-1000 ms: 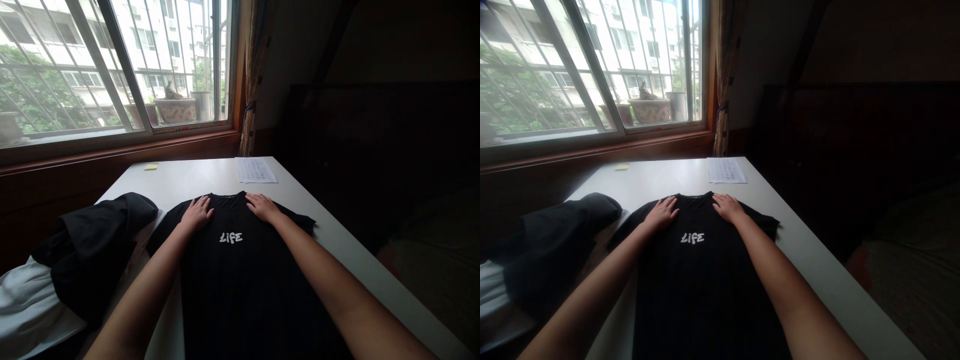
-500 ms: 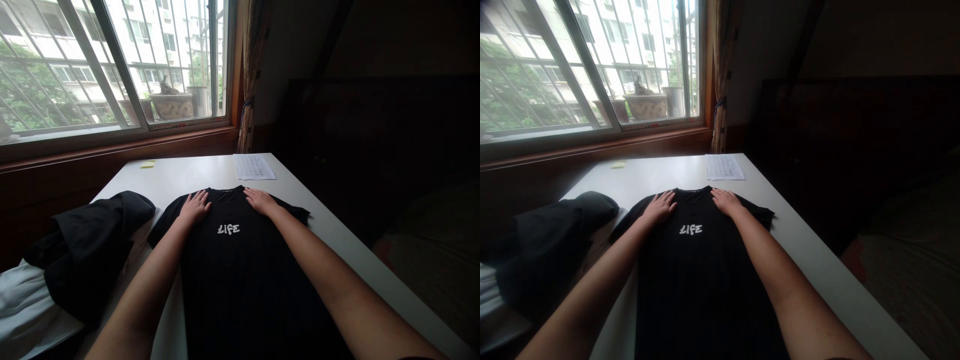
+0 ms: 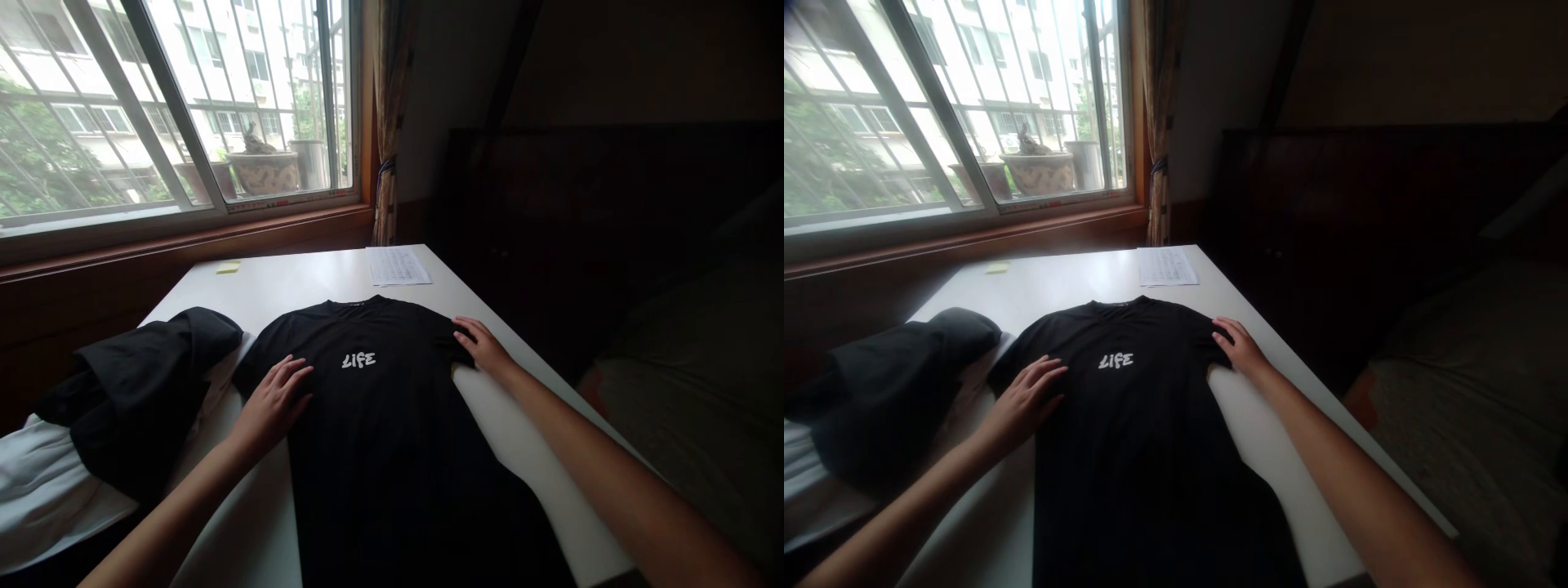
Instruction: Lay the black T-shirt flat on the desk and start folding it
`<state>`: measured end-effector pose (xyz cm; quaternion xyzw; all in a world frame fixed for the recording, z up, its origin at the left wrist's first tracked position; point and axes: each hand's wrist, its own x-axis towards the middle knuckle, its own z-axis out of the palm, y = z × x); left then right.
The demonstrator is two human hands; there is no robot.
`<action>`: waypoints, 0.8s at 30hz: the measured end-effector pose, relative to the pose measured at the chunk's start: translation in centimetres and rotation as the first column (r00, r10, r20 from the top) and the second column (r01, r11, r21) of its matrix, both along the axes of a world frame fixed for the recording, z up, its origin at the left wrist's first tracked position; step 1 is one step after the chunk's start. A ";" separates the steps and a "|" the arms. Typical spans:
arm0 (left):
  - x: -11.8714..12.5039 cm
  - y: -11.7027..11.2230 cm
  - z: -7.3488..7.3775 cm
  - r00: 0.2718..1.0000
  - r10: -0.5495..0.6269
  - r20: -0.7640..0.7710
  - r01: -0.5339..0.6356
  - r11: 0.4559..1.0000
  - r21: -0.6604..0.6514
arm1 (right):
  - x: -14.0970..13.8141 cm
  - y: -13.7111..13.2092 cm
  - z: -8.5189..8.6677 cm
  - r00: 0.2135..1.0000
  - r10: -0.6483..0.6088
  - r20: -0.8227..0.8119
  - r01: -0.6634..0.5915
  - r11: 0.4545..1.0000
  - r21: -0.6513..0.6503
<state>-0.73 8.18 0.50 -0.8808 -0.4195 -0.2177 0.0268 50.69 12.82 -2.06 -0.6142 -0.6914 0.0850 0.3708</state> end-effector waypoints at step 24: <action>3.3 -20.7 -1.9 0.942 0.152 0.299 -0.042 0.938 -0.344 | -2.9 -24.0 7.2 0.963 0.112 -0.244 -0.250 0.705 -0.664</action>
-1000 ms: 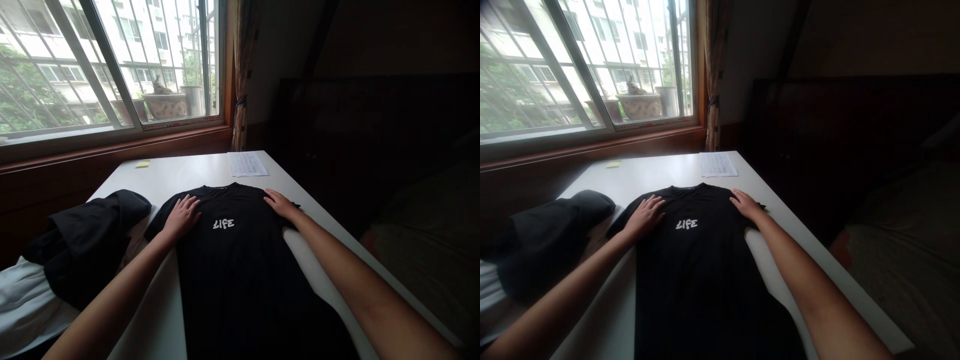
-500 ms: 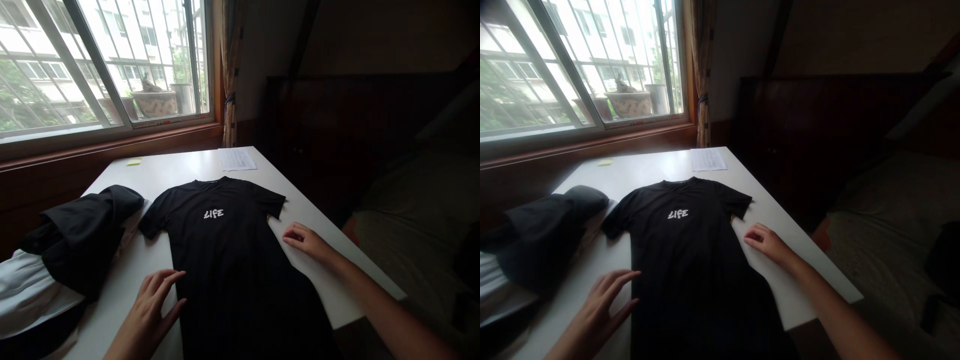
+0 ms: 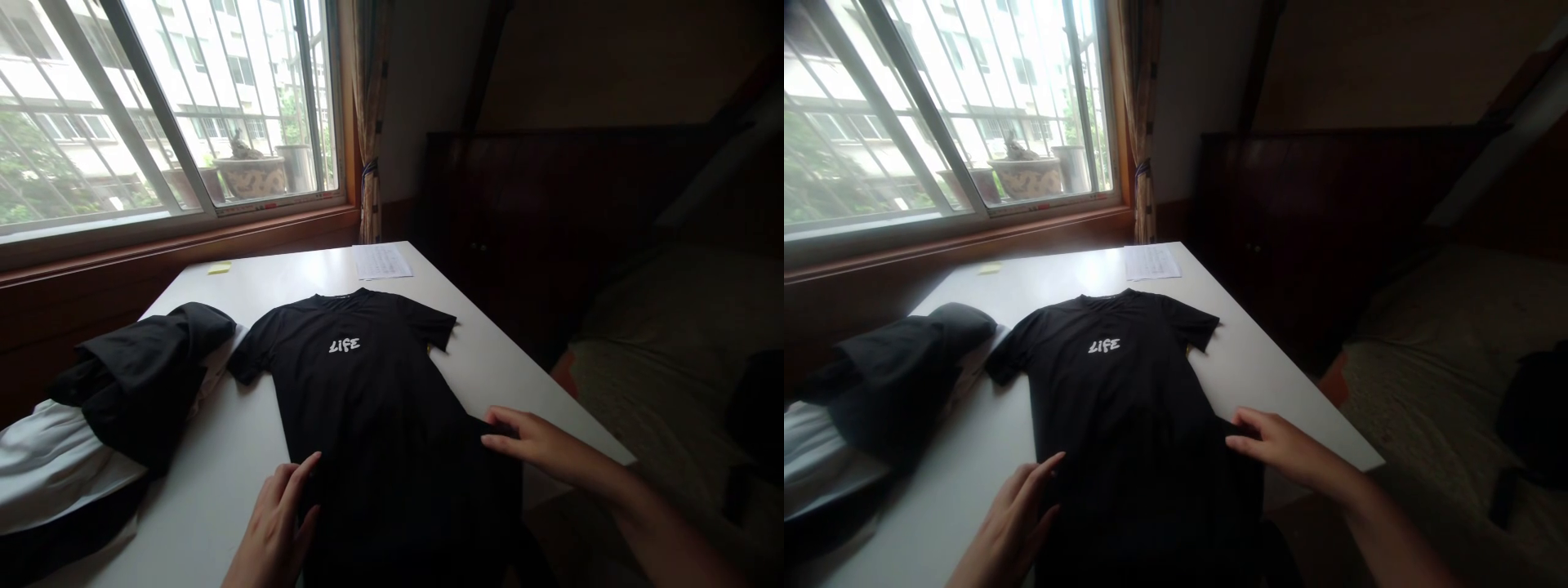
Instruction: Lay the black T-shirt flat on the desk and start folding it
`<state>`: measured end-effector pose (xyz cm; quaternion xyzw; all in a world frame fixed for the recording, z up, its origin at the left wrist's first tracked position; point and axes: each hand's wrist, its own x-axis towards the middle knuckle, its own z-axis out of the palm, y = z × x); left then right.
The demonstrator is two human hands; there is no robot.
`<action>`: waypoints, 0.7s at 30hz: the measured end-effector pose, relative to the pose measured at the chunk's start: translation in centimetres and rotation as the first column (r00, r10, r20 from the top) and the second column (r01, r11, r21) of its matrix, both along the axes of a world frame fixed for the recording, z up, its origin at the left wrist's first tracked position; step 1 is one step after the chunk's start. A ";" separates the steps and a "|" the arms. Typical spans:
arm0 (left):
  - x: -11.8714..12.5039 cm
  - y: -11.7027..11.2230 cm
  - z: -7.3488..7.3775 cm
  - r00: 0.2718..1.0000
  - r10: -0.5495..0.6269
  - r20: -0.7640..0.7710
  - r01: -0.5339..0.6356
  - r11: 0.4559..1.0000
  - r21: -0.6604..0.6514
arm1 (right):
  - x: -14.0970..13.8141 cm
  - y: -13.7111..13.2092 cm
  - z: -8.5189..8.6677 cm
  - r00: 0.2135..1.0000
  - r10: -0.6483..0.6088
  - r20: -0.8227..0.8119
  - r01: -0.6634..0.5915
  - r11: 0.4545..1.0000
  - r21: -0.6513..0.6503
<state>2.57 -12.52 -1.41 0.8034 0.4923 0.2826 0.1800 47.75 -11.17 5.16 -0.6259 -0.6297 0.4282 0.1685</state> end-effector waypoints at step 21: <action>-1.8 0.6 5.2 0.669 0.515 0.536 -0.208 0.822 -0.530 | 0.7 -2.4 1.9 0.468 -0.486 -0.739 0.517 0.828 -0.218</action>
